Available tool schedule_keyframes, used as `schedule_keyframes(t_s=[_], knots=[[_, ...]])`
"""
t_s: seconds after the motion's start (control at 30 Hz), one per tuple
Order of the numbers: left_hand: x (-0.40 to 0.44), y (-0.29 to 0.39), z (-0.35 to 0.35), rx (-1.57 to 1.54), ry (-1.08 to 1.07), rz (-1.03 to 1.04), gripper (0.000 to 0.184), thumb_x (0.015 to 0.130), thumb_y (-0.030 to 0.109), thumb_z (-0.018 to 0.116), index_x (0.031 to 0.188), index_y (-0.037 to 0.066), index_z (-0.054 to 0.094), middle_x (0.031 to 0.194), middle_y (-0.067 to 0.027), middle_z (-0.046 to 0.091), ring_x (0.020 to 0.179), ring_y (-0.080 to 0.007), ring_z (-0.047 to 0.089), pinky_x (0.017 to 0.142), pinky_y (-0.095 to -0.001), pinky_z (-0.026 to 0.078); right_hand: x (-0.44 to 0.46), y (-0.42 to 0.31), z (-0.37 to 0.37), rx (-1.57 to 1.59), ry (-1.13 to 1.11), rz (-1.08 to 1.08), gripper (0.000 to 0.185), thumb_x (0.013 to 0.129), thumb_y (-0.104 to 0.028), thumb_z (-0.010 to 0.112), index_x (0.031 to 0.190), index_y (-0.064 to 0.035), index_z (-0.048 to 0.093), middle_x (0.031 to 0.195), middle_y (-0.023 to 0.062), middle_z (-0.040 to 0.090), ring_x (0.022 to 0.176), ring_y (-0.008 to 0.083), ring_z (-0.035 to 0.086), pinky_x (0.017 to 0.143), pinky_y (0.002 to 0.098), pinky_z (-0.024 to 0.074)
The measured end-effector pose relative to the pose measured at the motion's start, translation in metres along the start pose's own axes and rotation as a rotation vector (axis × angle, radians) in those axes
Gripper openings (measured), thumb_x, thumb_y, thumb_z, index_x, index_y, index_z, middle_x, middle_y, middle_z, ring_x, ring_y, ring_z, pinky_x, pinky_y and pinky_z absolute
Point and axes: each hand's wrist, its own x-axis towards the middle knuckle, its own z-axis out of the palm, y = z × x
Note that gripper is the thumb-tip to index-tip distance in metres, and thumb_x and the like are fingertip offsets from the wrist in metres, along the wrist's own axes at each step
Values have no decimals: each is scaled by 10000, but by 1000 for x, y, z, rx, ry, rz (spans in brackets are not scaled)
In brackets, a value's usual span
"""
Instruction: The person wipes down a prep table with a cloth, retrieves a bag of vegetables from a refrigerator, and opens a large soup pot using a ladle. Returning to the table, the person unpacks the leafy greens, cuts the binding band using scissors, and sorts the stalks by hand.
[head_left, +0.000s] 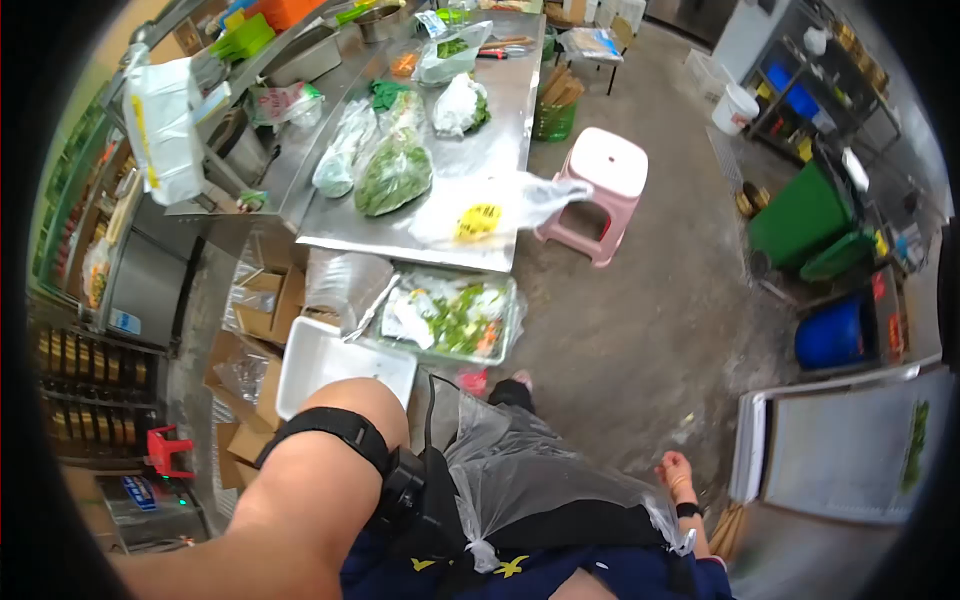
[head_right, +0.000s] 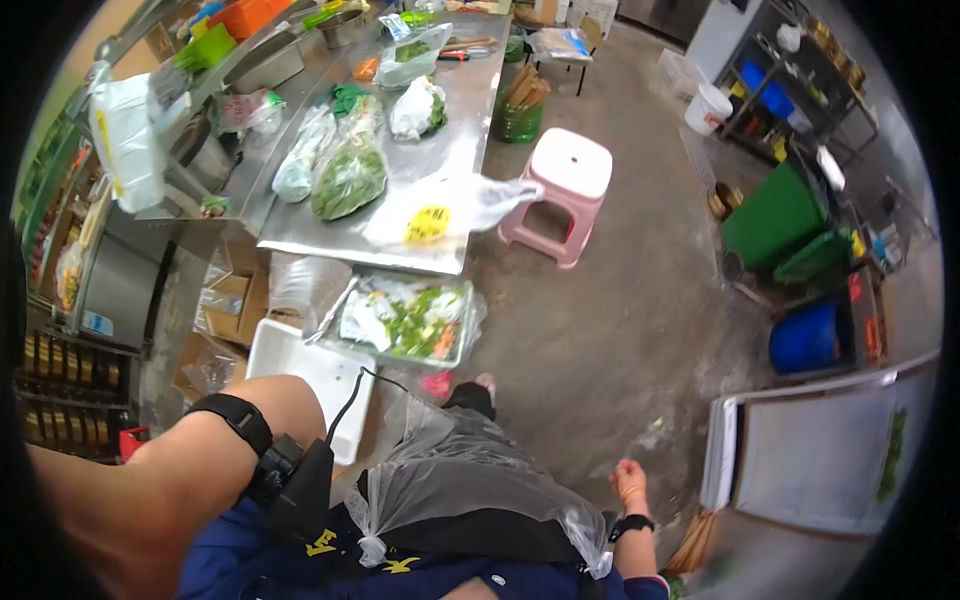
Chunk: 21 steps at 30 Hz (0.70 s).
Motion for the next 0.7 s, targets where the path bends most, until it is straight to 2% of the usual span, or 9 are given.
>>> schedule_keyframes(t_s=[0.03, 0.13, 0.17, 0.23, 0.3, 0.37, 0.43, 0.53, 0.7], knots=[[2, -21, -10, 5, 18, 8, 262, 784, 218, 521, 926, 3, 572, 995, -103, 541, 939, -215, 501, 834, -335, 370, 13, -26, -4, 25, -42, -35, 140, 822, -138, 545, 953, -95, 519, 751, 18, 563, 582, 139, 573, 486, 277, 470], [10, -81, -34, 39, 62, 5, 272, 775, 224, 526, 928, 4, 571, 1005, -105, 536, 948, -216, 496, 842, -340, 363, 28, -100, -22, -217, -279, -135, 162, 804, -119, 562, 959, -72, 545, 785, 46, 568, 663, 171, 580, 553, 305, 494], [13, -99, -39, 53, 66, 0, 276, 772, 226, 527, 929, 4, 571, 1009, -105, 534, 951, -217, 494, 845, -342, 361, 42, -123, -26, -238, -292, -136, 162, 804, -119, 562, 959, -72, 545, 785, 46, 568, 663, 171, 580, 553, 305, 494], [21, -133, -47, 82, 76, -17, 282, 766, 230, 530, 930, 4, 571, 1015, -107, 531, 957, -218, 490, 851, -345, 356, 65, -170, -38, -336, -147, -57, 162, 799, -112, 564, 954, -73, 535, 780, 40, 563, 696, 169, 578, 545, 302, 489], [27, -169, -53, 108, 92, -33, 290, 761, 235, 534, 932, 4, 570, 1022, -108, 527, 964, -219, 486, 857, -348, 351, 123, -183, -54, -345, -149, -119, 155, 799, -113, 561, 945, -79, 524, 771, 36, 559, 672, 171, 580, 531, 302, 482], [32, -202, -54, 144, 99, -49, 297, 755, 239, 537, 934, 4, 570, 1029, -109, 524, 970, -220, 482, 863, -352, 346, 168, -217, -58, -193, -168, -80, 146, 802, -126, 560, 935, -85, 516, 766, 28, 557, 647, 169, 584, 520, 307, 473], [36, -234, -50, 204, 107, -71, 304, 749, 243, 540, 935, 5, 569, 1035, -111, 521, 976, -221, 478, 869, -355, 341, 215, -252, -55, -267, -214, -55, 160, 803, -142, 557, 951, -94, 519, 781, 23, 566, 646, 171, 594, 518, 309, 469], [48, -281, -33, 313, 108, -116, 315, 740, 249, 544, 938, 5, 569, 1045, -113, 515, 985, -222, 472, 878, -360, 333, 259, -347, -34, -639, -383, -184, 215, 793, -158, 557, 991, -77, 532, 826, 40, 593, 653, 172, 606, 524, 296, 468], [84, -352, 3, 546, 139, -142, 334, 725, 259, 552, 942, 6, 568, 1062, -116, 507, 1001, -225, 463, 893, -368, 321, 402, -474, -31, -715, -497, -279, 212, 788, -152, 556, 977, -57, 533, 802, 56, 589, 621, 170, 595, 513, 294, 471]])
